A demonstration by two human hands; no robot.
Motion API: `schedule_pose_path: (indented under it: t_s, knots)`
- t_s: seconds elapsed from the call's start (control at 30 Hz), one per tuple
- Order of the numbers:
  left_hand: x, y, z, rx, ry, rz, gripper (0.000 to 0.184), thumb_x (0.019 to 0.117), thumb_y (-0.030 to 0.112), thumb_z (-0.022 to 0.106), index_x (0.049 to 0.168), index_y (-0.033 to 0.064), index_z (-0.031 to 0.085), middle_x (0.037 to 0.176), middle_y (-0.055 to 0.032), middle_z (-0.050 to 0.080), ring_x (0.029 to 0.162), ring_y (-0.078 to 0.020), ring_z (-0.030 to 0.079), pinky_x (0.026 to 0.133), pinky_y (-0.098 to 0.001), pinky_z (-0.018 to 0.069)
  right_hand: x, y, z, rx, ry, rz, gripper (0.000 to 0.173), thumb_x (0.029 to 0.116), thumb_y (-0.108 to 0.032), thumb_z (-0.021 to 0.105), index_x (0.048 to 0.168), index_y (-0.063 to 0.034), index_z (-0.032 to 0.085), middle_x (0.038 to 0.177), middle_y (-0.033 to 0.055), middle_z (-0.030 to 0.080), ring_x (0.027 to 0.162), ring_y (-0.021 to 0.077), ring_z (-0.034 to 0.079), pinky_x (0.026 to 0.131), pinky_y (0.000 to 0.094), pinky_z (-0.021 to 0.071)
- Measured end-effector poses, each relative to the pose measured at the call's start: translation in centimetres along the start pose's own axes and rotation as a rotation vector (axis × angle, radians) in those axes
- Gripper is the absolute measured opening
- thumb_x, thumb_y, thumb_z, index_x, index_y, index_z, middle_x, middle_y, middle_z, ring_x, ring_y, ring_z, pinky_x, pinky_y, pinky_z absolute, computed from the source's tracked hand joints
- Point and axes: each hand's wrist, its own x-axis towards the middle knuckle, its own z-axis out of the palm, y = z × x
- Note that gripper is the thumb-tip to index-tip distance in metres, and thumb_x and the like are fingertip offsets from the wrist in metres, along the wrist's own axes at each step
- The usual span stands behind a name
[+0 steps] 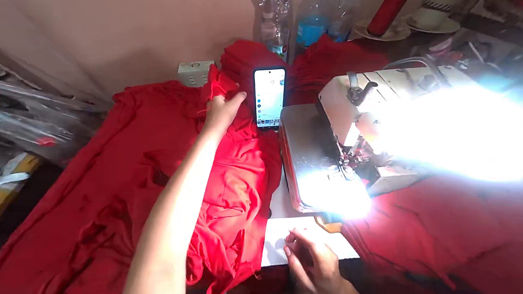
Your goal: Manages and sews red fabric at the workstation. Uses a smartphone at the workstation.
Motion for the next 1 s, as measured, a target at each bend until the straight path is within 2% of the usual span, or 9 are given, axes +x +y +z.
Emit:
schedule_pose_path:
  t_s: [0.1, 0.17, 0.33, 0.43, 0.53, 0.67, 0.87, 0.93, 1.0]
  knots:
    - [1.5, -1.6, 2.5, -0.149, 0.035, -0.054, 0.047, 0.0981, 0.034, 0.066, 0.126, -0.004, 0.063, 0.12, -0.0189, 0.067, 0.116, -0.0244, 0.062, 0.102, -0.0466, 0.0476, 0.1, 0.1, -0.2, 0.025, -0.016, 0.011, 0.025, 0.0983, -0.016, 0.059, 0.118, -0.0011, 0.057, 0.083, 0.0074, 0.063, 0.065, 0.0055, 0.058, 0.065, 0.0118, 0.0511]
    - [1.4, -2.2, 3.6, -0.145, 0.033, -0.108, 0.048, 0.098, 0.036, 0.067, 0.115, -0.0091, 0.064, 0.11, -0.0223, 0.066, 0.106, -0.0282, 0.062, 0.096, -0.0509, 0.0476, 0.1, 0.1, -0.2, 0.038, -0.027, 0.023, 0.024, 0.0983, -0.016, 0.059, 0.117, -0.0005, 0.058, 0.081, 0.0074, 0.063, 0.064, 0.0054, 0.058, 0.064, 0.0115, 0.0509]
    - [1.1, -2.6, 4.5, -0.096, 0.015, -0.122, 0.05, 0.0968, 0.039, 0.069, 0.114, -0.0075, 0.065, 0.112, -0.0221, 0.067, 0.109, -0.0278, 0.062, 0.098, -0.0512, 0.0463, -0.1, -0.2, -0.2, 0.048, -0.037, 0.067, 0.024, 0.0986, -0.016, 0.06, 0.118, -0.0015, 0.058, 0.081, 0.0072, 0.063, 0.063, 0.0056, 0.058, 0.063, 0.0113, 0.0506]
    - [0.9, -2.3, 4.7, -0.071, 0.007, -0.093, 0.044, 0.0972, 0.037, 0.069, 0.112, -0.0043, 0.067, 0.107, -0.0174, 0.069, 0.103, -0.0222, 0.064, 0.094, -0.047, 0.0482, -0.1, -0.4, -0.2, 0.051, -0.036, 0.07, 0.024, 0.098, -0.013, 0.06, 0.118, -0.0007, 0.057, 0.08, 0.008, 0.062, 0.064, 0.0061, 0.058, 0.065, 0.0111, 0.0507]
    - [1.0, -2.1, 4.8, -0.017, -0.001, -0.086, 0.047, 0.0968, 0.038, 0.069, 0.117, -0.0051, 0.066, 0.112, -0.0213, 0.068, 0.109, -0.0285, 0.062, 0.098, -0.0522, 0.0451, -0.1, -0.4, -0.2, 0.046, -0.036, 0.079, 0.024, 0.0979, -0.013, 0.06, 0.118, -0.0008, 0.057, 0.081, 0.0081, 0.063, 0.065, 0.0064, 0.059, 0.065, 0.0115, 0.0509]
    - [0.9, -1.9, 5.0, 0.01, 0.017, -0.007, 0.042, 0.095, 0.034, 0.072, 0.123, 0.0019, 0.067, 0.118, -0.0153, 0.069, 0.116, -0.0235, 0.062, 0.103, -0.0486, 0.044, -0.2, -0.4, -0.1, 0.052, -0.032, 0.086, 0.024, 0.0987, -0.014, 0.059, 0.119, -0.0022, 0.056, 0.082, 0.0076, 0.062, 0.065, 0.0068, 0.059, 0.064, 0.012, 0.051]
    - [0.9, -1.6, 5.4, 0.077, 0.043, 0.017, 0.045, 0.0936, 0.035, 0.074, 0.123, 0.0007, 0.067, 0.122, -0.0167, 0.068, 0.122, -0.0258, 0.06, 0.107, -0.0496, 0.0412, -0.2, -0.4, -0.2, 0.045, -0.041, 0.085, 0.024, 0.0986, -0.014, 0.06, 0.12, -0.0025, 0.056, 0.082, 0.0078, 0.062, 0.065, 0.0067, 0.059, 0.064, 0.0118, 0.0511]
    - [1.1, -1.7, 5.6, 0.097, 0.04, -0.008, 0.05, 0.0939, 0.037, 0.073, 0.126, -0.0003, 0.065, 0.128, -0.0193, 0.065, 0.128, -0.0294, 0.056, 0.11, -0.0514, 0.0371, -0.2, -0.4, -0.2, 0.054, -0.042, 0.086, 0.024, 0.0984, -0.013, 0.06, 0.12, -0.0019, 0.056, 0.082, 0.0079, 0.062, 0.065, 0.0065, 0.059, 0.063, 0.0118, 0.0512]
    - [1.5, -2.1, 5.8, 0.085, 0.038, -0.016, 0.052, 0.0936, 0.037, 0.073, 0.129, -0.0003, 0.063, 0.131, -0.0187, 0.064, 0.131, -0.0283, 0.054, 0.113, -0.0495, 0.0357, -0.2, -0.4, -0.2, 0.05, -0.038, 0.085, 0.024, 0.0987, -0.013, 0.059, 0.12, -0.0022, 0.055, 0.082, 0.0077, 0.062, 0.066, 0.0061, 0.06, 0.065, 0.0117, 0.0517]
